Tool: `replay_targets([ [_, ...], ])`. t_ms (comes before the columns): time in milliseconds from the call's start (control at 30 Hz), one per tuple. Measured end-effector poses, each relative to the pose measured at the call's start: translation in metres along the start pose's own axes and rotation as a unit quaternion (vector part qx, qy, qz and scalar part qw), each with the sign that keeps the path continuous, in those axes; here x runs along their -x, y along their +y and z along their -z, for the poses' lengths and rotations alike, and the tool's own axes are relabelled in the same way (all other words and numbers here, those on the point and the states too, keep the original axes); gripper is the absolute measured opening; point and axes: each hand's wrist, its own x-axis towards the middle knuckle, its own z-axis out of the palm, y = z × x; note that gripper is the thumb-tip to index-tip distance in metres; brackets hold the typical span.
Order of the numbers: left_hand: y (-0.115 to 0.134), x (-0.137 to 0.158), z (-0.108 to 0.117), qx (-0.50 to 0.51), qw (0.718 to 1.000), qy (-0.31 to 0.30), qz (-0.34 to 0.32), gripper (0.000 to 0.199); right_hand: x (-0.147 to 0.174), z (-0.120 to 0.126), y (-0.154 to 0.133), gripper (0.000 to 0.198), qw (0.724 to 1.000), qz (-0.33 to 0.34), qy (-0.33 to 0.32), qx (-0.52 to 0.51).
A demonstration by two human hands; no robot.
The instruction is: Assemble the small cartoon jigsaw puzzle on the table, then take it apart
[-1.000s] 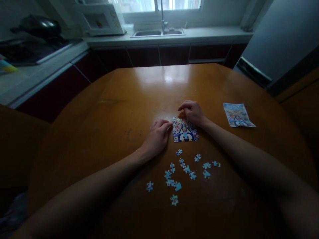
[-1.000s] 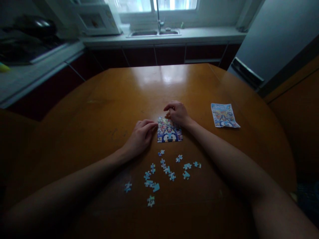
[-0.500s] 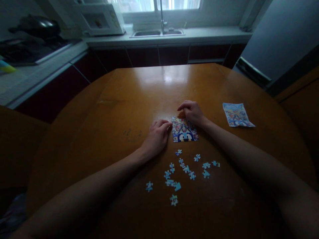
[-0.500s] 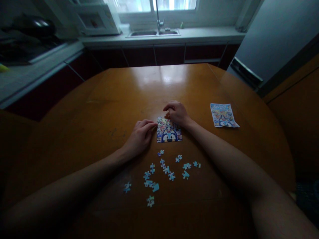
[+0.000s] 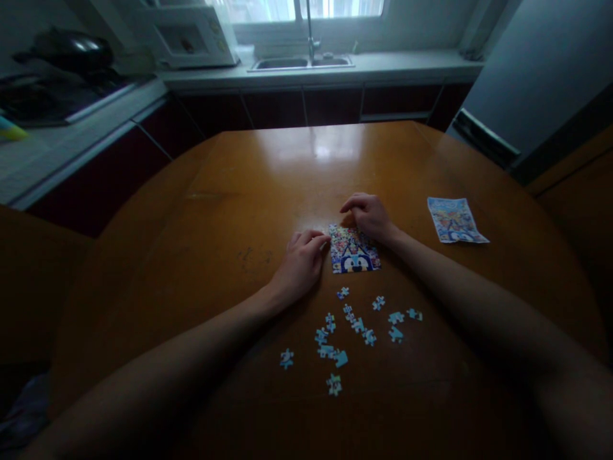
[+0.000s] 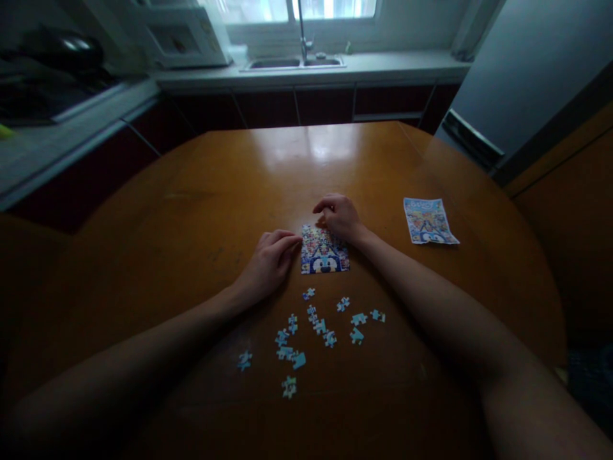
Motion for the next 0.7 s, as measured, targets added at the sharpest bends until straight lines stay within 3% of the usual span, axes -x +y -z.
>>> replay_targets([
  [433,-0.0012,-0.0004,-0.0005,-0.001,1.000,-0.003,0.003,0.029,-0.0008,0.0011,-0.0025,0.031,1.000,0.000,-0.004,0.010],
  [700,0.0002,0.0001,0.0004,-0.001,1.000,-0.003,0.007,0.032,-0.0013,-0.0001,0.0028,0.029,0.999,-0.013,0.036,0.005],
])
